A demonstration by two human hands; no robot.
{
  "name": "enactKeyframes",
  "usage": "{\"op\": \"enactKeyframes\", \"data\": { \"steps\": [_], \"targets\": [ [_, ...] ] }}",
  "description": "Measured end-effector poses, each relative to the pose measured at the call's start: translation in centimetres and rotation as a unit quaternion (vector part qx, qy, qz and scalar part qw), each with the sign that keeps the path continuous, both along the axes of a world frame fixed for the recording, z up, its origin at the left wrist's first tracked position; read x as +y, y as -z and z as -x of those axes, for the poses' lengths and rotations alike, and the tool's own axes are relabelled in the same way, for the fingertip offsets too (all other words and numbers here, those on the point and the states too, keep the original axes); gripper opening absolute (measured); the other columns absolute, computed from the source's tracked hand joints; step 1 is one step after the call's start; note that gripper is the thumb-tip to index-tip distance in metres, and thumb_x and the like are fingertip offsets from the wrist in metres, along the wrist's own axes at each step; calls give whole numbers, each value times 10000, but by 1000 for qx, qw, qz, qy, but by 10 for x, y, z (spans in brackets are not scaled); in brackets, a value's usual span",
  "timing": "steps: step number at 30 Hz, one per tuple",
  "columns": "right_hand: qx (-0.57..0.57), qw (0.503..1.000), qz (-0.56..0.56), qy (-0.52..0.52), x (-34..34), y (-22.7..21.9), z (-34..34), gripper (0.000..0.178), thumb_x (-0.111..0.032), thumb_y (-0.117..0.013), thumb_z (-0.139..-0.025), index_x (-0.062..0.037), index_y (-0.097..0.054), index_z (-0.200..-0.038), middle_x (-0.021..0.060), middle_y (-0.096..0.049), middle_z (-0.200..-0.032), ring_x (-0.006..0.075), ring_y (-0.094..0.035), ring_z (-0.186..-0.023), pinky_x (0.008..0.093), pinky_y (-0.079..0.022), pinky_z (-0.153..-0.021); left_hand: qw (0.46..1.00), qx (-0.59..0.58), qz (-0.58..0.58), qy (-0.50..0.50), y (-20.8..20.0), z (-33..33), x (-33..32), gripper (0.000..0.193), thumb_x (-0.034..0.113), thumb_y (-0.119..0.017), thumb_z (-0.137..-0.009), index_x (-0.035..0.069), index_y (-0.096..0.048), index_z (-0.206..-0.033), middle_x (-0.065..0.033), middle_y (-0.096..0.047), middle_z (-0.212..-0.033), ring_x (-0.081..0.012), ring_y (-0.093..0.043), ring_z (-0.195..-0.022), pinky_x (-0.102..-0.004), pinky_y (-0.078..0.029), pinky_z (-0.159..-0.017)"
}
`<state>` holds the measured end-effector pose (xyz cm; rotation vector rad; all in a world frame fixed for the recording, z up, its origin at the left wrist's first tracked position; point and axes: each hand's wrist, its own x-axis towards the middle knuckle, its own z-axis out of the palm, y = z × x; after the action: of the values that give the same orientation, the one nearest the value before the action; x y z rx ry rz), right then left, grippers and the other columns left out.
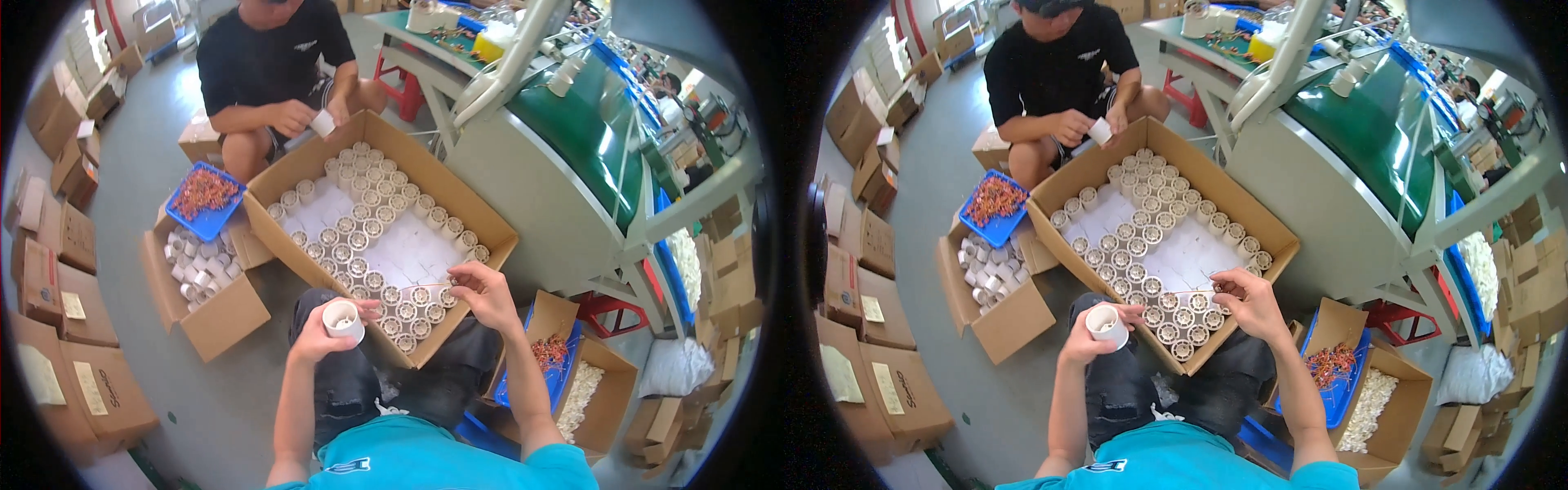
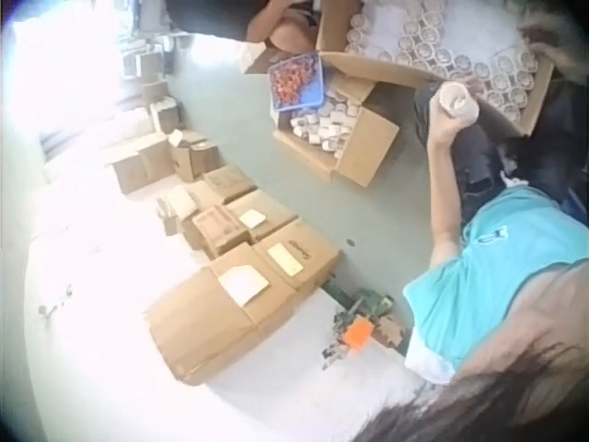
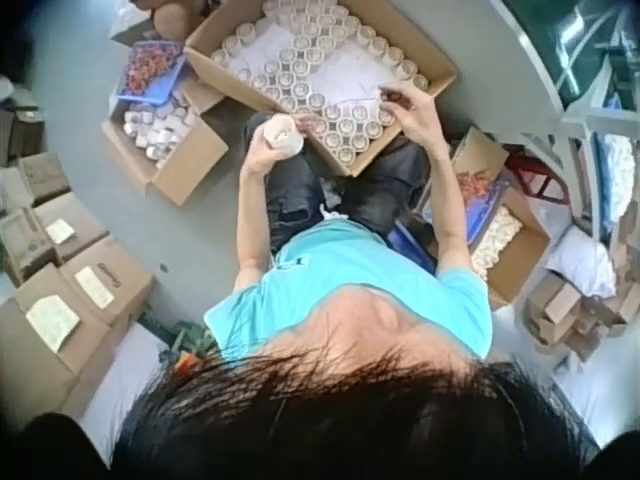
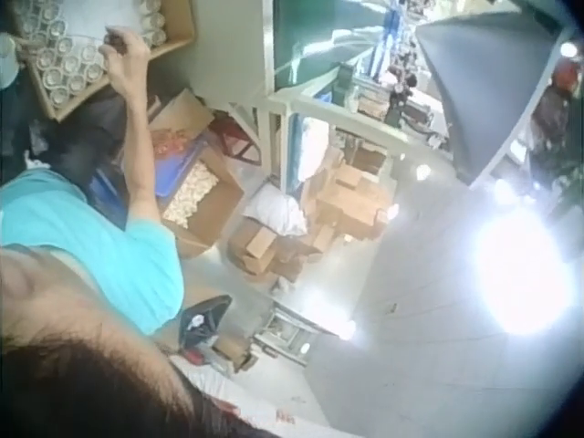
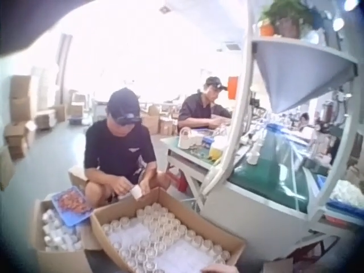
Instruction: The person assembles small electronic or mechanical components by hand, inserting wires into plastic housings.
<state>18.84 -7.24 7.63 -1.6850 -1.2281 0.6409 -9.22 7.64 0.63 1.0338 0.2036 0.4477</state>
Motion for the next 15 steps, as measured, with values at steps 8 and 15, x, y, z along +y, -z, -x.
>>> {"op": "enactKeyframes", "data": {
  "steps": [8, 15],
  "targets": [
    [217, 966, -114, 79, -51, -17, 12, 226, 103, -689, -805, 62, -679, -1027, 75, -653, -988, 121, -641, -850, 238, -534, -752, 934, 113, -254, -227, -10, -51, -63, 561, 72, -861, -706, 25, -505, -1138, -47, -612, -989, -114, -606, -909, -261, -508, -805],
    [62, 976, -181, 101, -109, -70, 60, 227, 109, -711, -771, 28, -706, -984, 104, -652, -972, 142, -650, -794, 252, -546, -682, 838, 43, -469, -275, -46, -89, -97, 598, 1, -847, -660, 16, -538, -1172, -111, -581, -1058, -220, -608, -947, -312, -499, -842]
  ]
}}
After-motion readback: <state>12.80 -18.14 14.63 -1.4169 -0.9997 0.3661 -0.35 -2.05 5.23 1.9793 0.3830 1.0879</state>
